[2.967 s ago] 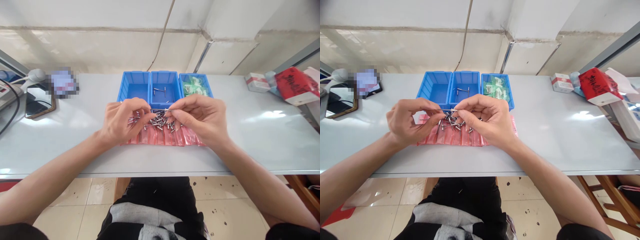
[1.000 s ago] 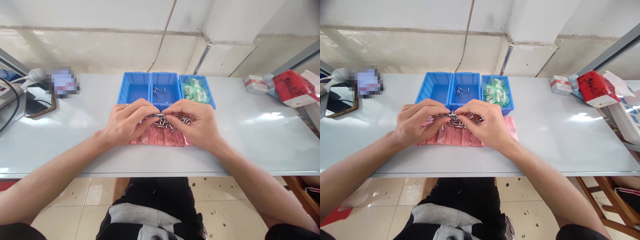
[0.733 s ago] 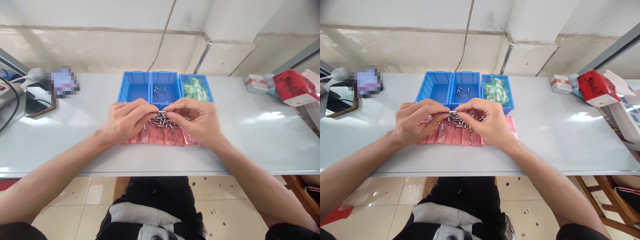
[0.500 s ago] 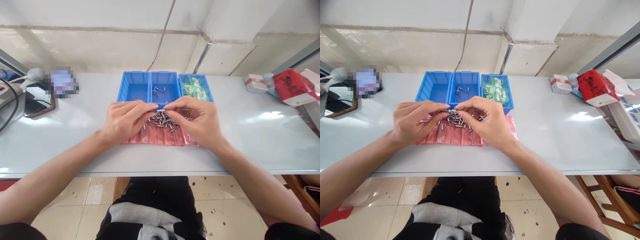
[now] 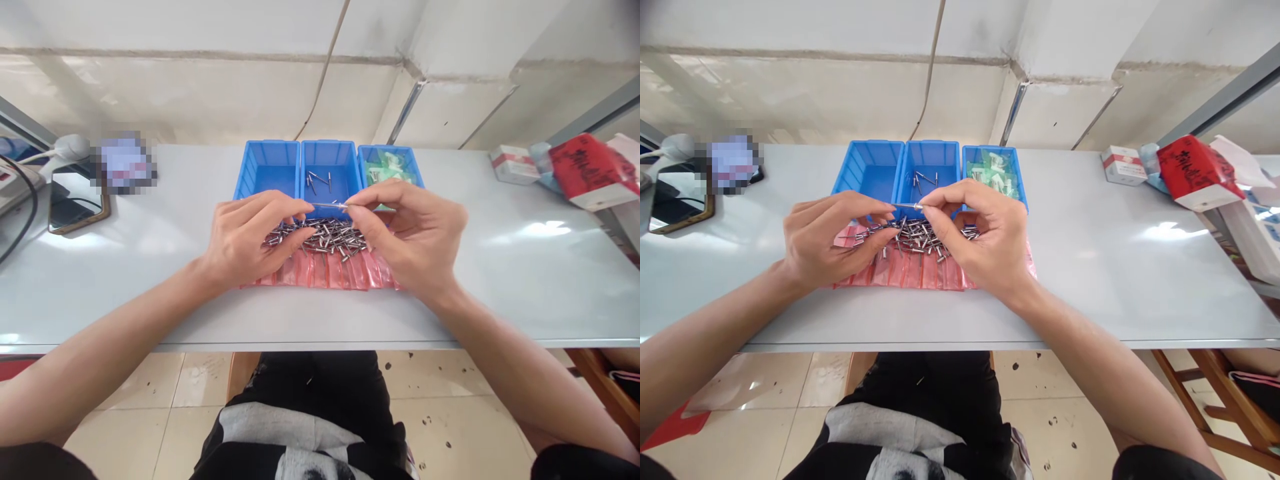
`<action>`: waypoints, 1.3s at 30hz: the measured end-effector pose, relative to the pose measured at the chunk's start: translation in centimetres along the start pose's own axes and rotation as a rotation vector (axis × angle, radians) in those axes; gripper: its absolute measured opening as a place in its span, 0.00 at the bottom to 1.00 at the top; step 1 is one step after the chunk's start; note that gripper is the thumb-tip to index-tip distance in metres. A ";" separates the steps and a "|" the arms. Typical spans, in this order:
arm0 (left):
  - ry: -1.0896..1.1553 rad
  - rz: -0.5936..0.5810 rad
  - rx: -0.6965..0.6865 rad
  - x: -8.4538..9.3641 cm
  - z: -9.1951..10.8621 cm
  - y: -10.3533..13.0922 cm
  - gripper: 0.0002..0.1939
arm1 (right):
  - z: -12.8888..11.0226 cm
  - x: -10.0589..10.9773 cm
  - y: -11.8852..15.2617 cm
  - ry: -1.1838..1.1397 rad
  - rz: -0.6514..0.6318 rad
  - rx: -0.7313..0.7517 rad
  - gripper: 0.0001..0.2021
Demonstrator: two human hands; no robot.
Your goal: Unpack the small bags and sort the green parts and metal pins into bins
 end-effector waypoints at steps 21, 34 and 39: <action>0.048 0.051 -0.064 0.3 0.1 0.1 0.02 | 0.6 -1.1 0.4 -0.178 -0.104 -0.050 0.07; 0.052 0.080 0.017 0.8 -0.3 0.0 0.06 | 2.7 0.1 -0.1 -0.129 0.000 -0.219 0.06; -0.016 0.070 0.020 0.6 -0.1 0.1 0.04 | 2.3 -0.6 -0.5 -0.104 -0.175 -0.102 0.23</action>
Point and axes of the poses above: each hand's wrist, its own y-axis away from the middle knuckle, its own x-axis out of the back of the hand, z = x × y, the point moved 6 cm from there along -y, towards the middle knuckle, and after that the axes turned 4 degrees about -y, right-handed, at the moved point
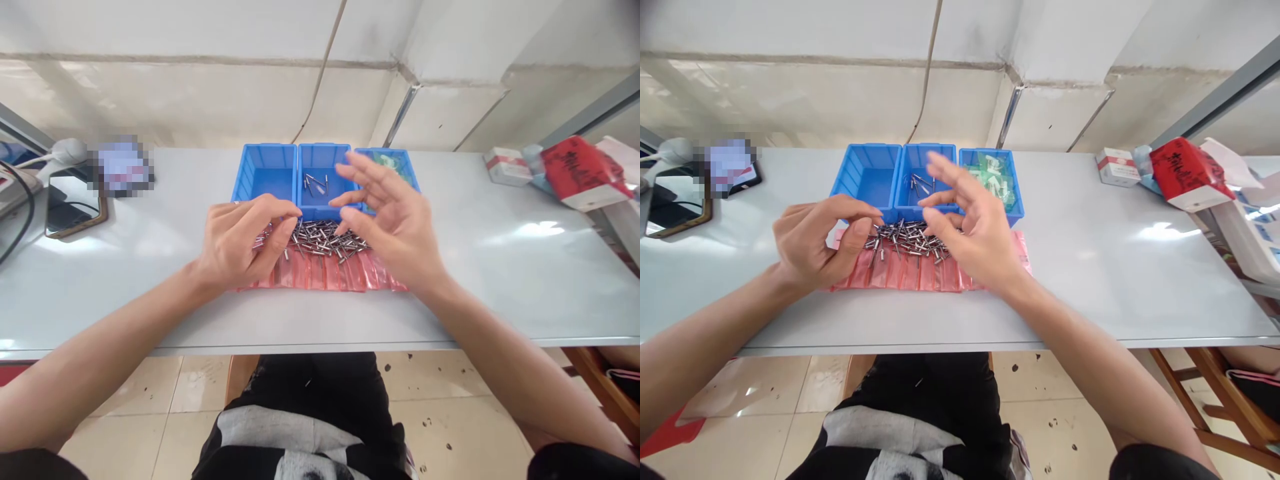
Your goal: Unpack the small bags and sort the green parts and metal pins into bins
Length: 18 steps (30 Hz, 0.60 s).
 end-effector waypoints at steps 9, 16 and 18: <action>-0.014 0.067 -0.040 0.5 0.3 -0.1 0.05 | 0.2 -4.6 2.1 0.706 -0.453 0.357 0.14; -0.020 0.025 -0.048 0.2 0.6 -0.2 0.06 | 0.4 -4.7 2.3 0.700 -0.429 0.442 0.13; -0.018 0.024 -0.046 0.2 0.5 -0.2 0.06 | 0.2 -4.3 2.1 0.652 -0.381 0.424 0.12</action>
Point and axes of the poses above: each hand's wrist, its own y-axis away from the middle knuckle, its own x-axis out of the back of the hand, z = x × y, the point moved 6 cm from there along -y, towards the middle knuckle, and after that the axes turned 4 degrees about -y, right-handed, at the moved point
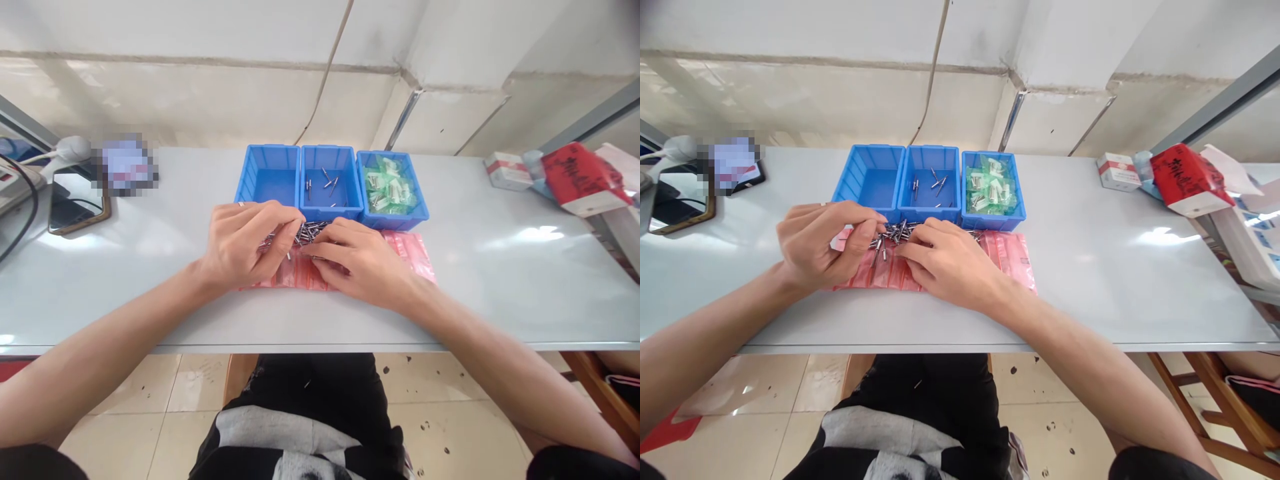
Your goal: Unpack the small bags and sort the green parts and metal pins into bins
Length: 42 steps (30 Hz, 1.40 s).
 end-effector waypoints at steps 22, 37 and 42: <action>0.034 -0.059 0.002 -0.5 -0.2 0.2 0.02 | 1.7 3.7 0.3 -0.771 0.441 -0.471 0.03; 0.064 -0.066 -0.006 -0.5 -0.2 0.2 0.03 | 1.7 3.5 0.1 -0.842 0.412 -0.473 0.02; 0.066 -0.080 0.020 -0.6 -0.5 0.4 0.04 | 1.8 3.4 0.3 -0.834 0.426 -0.497 0.03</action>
Point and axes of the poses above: each hand's wrist, its own y-axis away from the middle knuckle, its own x-axis out of the back of the hand, z = x × y, the point moved 6 cm from there along -y, towards the middle knuckle, and after that the axes turned 4 degrees about -y, right-handed, at the moved point
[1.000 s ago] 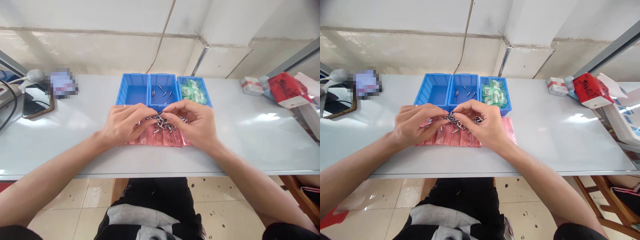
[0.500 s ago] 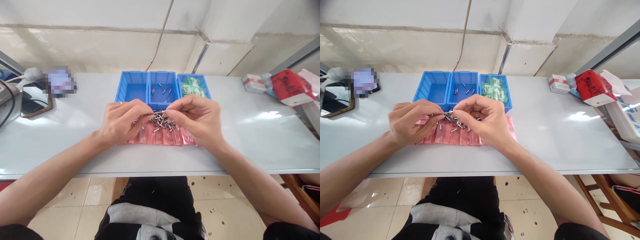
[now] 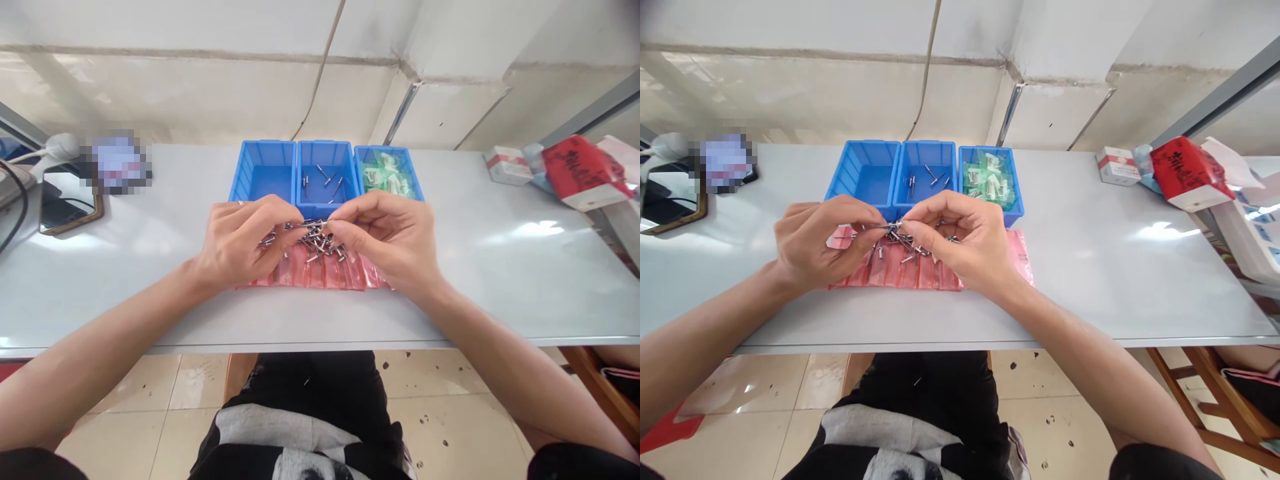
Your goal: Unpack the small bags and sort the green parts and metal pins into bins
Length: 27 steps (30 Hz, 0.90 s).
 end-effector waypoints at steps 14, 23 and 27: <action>0.021 0.027 -0.034 0.3 0.2 -0.1 0.13 | 0.4 -0.5 0.1 -0.062 -0.079 -0.020 0.05; -0.016 0.026 0.008 0.5 0.2 -0.2 0.05 | 1.1 2.3 -1.3 -0.001 0.067 -0.002 0.18; -0.039 -0.013 -0.020 0.2 0.3 -0.1 0.04 | -0.2 0.6 -0.6 0.346 -0.154 0.241 0.13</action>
Point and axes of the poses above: each hand's wrist, its own y-axis away from the middle knuckle, its own x-axis out of the back of the hand, z = x × y, the point moved 6 cm from there along -y, towards the middle knuckle, and after that the axes turned 4 degrees about -y, right-handed, at the moved point
